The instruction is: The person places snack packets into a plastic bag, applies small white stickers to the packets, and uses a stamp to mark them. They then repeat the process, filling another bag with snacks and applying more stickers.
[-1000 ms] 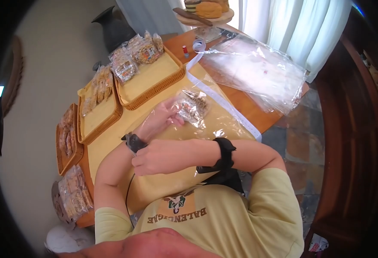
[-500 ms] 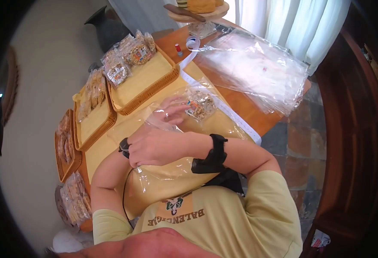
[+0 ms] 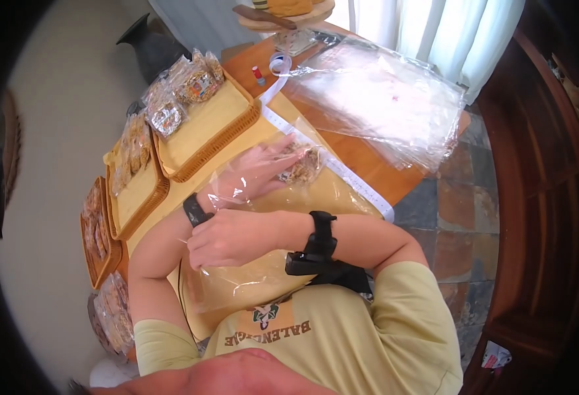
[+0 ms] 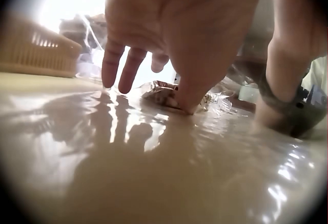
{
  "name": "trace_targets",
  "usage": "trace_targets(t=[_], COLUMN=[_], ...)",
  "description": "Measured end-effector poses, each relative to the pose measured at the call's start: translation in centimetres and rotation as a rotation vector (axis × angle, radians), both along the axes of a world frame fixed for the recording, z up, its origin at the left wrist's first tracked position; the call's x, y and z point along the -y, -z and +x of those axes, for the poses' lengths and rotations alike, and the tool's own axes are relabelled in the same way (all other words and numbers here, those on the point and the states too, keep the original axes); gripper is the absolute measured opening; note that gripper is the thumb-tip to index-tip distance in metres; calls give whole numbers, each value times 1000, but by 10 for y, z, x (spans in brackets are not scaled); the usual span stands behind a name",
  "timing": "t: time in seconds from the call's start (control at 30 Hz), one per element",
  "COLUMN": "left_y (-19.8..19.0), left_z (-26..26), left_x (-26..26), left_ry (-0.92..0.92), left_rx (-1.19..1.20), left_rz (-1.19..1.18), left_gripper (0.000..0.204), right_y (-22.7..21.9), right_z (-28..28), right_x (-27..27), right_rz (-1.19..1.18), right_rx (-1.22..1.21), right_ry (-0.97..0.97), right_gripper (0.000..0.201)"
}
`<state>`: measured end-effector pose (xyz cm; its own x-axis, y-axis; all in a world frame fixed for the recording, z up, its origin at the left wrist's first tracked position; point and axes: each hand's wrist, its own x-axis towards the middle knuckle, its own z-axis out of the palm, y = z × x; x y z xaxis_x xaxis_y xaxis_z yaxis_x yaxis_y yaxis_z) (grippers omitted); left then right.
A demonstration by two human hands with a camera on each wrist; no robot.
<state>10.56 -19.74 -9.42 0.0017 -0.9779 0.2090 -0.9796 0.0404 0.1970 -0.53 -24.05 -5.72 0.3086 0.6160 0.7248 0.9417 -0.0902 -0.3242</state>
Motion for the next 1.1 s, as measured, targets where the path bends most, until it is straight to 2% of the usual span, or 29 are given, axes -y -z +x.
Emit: trace_targets(t=[0.07, 0.17, 0.27, 0.33, 0.37, 0.43, 0.47, 0.67, 0.73, 0.77, 0.83, 0.93, 1.03, 1.1], left_y=[-2, -13, -21, -14, -9, -3, -3, -18, -24, -20, -14, -23, -29, -26], left_z=[-3, -11, -16, -15, -13, -11, -11, -23, -33, -34, -32, -28, -28, -29], left_x=[5, 5, 6, 5, 5, 6, 7, 7, 6, 4, 2, -7, -11, -13], left_ry=[-16, -103, -162, 36, 35, -5, -5, -72, -270, -270, -172, -80, -115, -129], left_rx=[14, -101, -70, 32, 33, -293, -291, -122, -69, -68, 73, 208, 208, 177], left_rz=[1, 89, 154, -160, -160, -19, -20, 58, 209, 209, 10, -88, 42, 13], left_gripper=[70, 73, 62, 57, 57, 57, 57, 49, 48, 48, 53, 61, 66, 62], right_y=[-1, 5, 5, 6, 6, 7, 7, 8, 9, 10, 8, 6, 7, 6], right_z=[-2, -3, -3, -3, -3, -3, -3, -3, -4, -4, -4, -6, -8, -9], right_x=[1, -2, -3, -4, -4, -4, -4, -2, -5, -6, -5, -4, -7, -8], right_rz=[22, 23, 55, 62, 68, 60, 52, 76, 107, 138, 146, 166, 175, 171], right_rx=[-7, -7, -5, 0, 2, 15, 27, 25, 58, 90, 98, 109, 116, 121], right_ry=[1, 3, -3, 2, 9, 20, 31, 26, 6, -15, -18, -7, 1, -4], right_gripper=[5, 5, 4, 4, 5, 5, 5, 6, 7, 9, 9, 9, 10, 11])
